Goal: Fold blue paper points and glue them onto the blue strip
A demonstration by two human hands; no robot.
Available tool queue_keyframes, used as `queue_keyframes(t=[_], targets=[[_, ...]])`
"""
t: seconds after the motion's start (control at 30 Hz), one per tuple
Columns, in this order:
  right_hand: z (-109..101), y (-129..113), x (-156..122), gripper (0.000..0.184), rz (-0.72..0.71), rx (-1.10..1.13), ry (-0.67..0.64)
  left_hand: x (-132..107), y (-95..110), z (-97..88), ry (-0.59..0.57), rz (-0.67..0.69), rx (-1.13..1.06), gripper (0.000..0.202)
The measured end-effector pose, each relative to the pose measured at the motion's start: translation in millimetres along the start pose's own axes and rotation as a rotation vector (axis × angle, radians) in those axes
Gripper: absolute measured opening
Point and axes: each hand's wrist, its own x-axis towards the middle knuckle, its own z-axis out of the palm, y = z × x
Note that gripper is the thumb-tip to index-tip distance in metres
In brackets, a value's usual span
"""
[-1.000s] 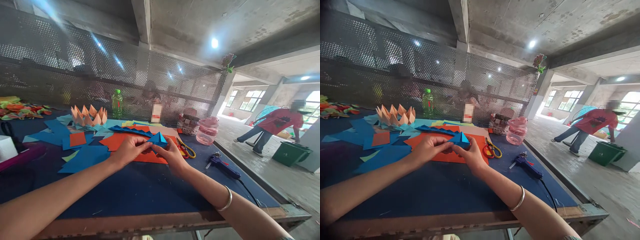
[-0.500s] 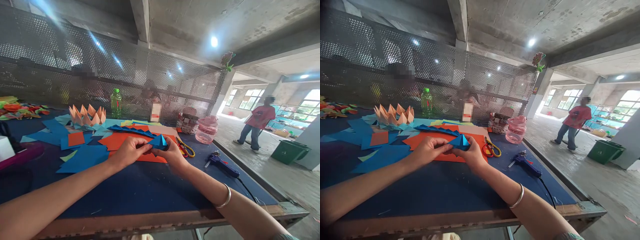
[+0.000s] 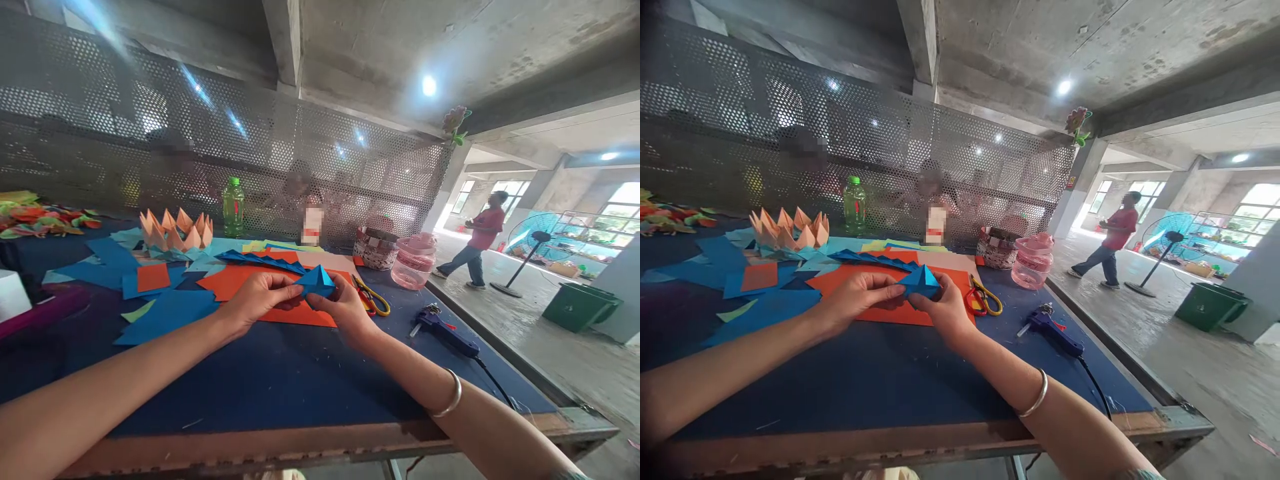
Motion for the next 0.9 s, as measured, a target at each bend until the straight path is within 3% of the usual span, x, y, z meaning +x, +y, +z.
queue_keyframes(t=[0.43, 0.63, 0.77, 0.9], targets=[[1.2, -4.2, -2.3, 0.055, -0.004, -0.089, -0.025, 0.0, 2.0, -3.1, 0.018, -0.039, 0.011, 0.021], [0.0, -2.8, -1.2, 0.051, -0.02, -0.095, 0.002, 1.2, -1.5, -3.1, -0.05, -0.079, -0.038, 0.022], [0.1, 0.3, -0.7, 0.053, -0.001, -0.059, -0.018, 2.0, -4.9, -1.8, -0.106, -0.021, -0.019, 0.024], [1.0, 1.2, -2.0, 0.052, -0.01, -0.138, -0.042, 1.9, -4.8, -1.7, -0.052, -0.002, 0.051, 0.022]])
